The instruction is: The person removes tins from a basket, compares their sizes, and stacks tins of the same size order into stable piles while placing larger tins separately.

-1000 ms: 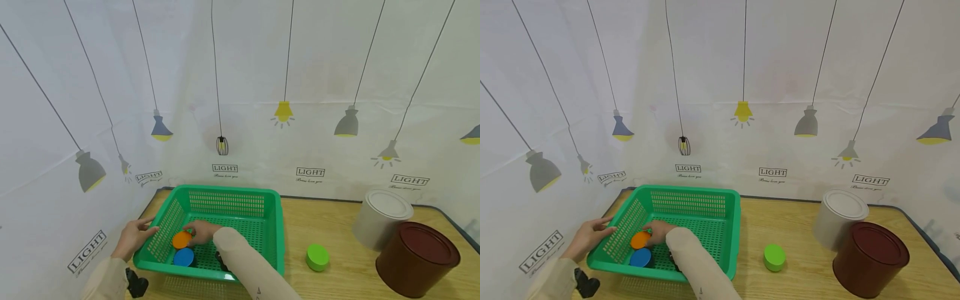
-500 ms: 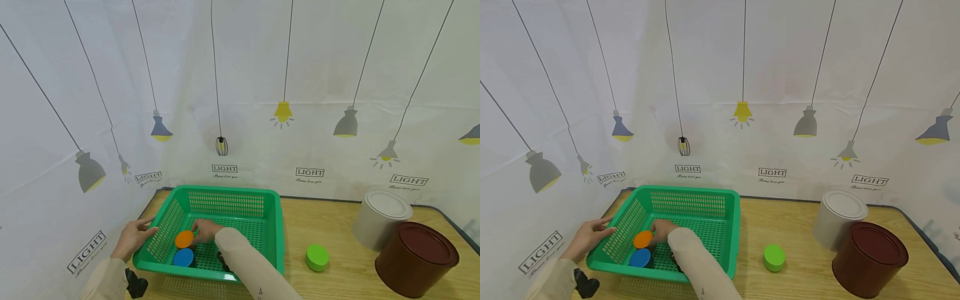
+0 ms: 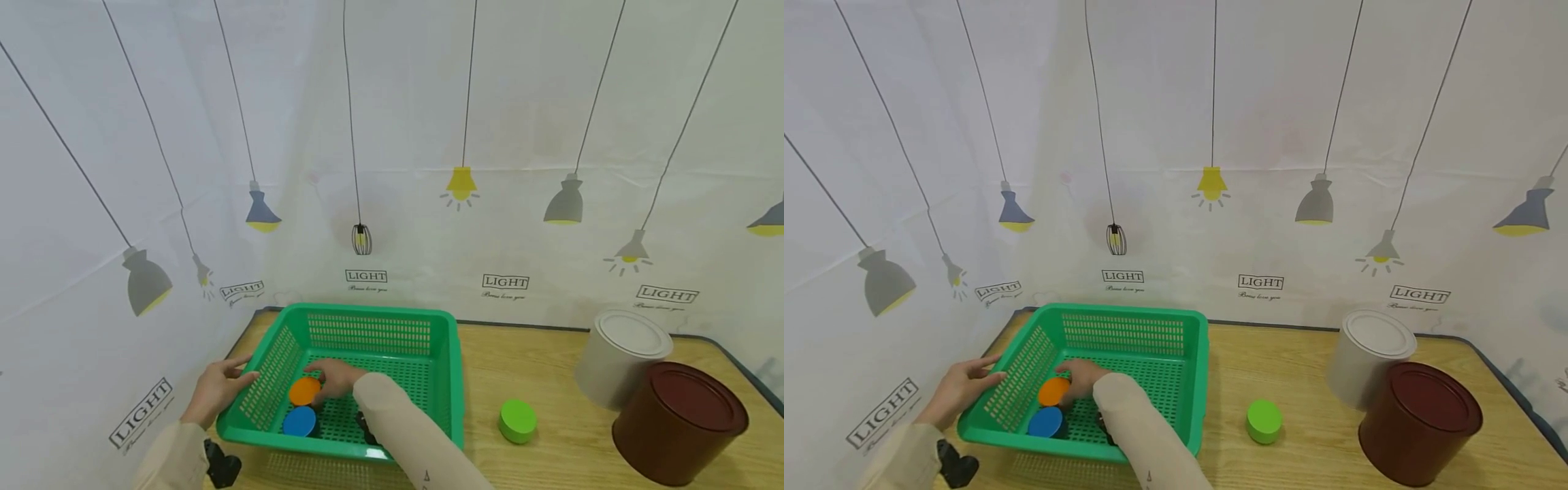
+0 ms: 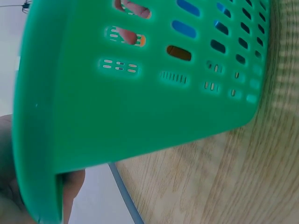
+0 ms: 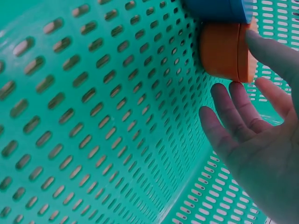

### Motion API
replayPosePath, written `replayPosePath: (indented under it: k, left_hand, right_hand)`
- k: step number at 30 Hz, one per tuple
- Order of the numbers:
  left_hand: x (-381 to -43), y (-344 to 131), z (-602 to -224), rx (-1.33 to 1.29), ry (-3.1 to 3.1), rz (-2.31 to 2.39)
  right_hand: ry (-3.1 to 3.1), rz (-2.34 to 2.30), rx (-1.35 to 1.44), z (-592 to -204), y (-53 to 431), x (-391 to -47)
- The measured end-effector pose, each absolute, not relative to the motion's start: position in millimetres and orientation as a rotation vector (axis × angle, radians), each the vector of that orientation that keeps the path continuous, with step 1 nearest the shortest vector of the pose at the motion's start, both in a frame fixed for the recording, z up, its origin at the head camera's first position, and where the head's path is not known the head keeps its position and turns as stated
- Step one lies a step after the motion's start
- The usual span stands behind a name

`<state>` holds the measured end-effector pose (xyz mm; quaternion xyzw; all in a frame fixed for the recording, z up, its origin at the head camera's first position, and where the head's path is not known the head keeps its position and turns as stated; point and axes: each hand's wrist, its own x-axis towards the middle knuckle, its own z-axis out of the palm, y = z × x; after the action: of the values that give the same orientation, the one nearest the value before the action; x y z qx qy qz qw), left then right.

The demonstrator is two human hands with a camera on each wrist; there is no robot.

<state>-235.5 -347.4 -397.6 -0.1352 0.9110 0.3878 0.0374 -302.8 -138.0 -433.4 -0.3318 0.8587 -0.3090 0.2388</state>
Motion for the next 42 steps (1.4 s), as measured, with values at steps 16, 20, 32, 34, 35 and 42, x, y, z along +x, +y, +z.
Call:
replayPosePath:
  k: [16,20,32,34,35,42]
  left_hand:
    - [-233,-351,-398,-0.37,2.826,1.181]
    - [-233,-350,-398,-0.375,2.82,1.177]
    - [-235,-347,-398,-0.377,2.83,1.17]
    - [-235,-347,-398,-0.372,2.832,1.168]
    - [-235,-347,-398,-0.369,2.833,1.166]
    - [-234,-347,-399,-0.338,2.838,1.184]
  right_hand:
    - [2.47,-0.763,-0.835,-432,-128,-303]
    - [2.435,-0.782,-0.862,-435,-128,-305]
    - [2.35,-0.884,-0.919,-441,-126,-307]
    - [2.354,-0.863,-0.911,-440,-126,-307]
    - [2.356,-0.849,-0.908,-439,-125,-306]
    - [2.367,-0.827,-0.857,-438,-123,-304]
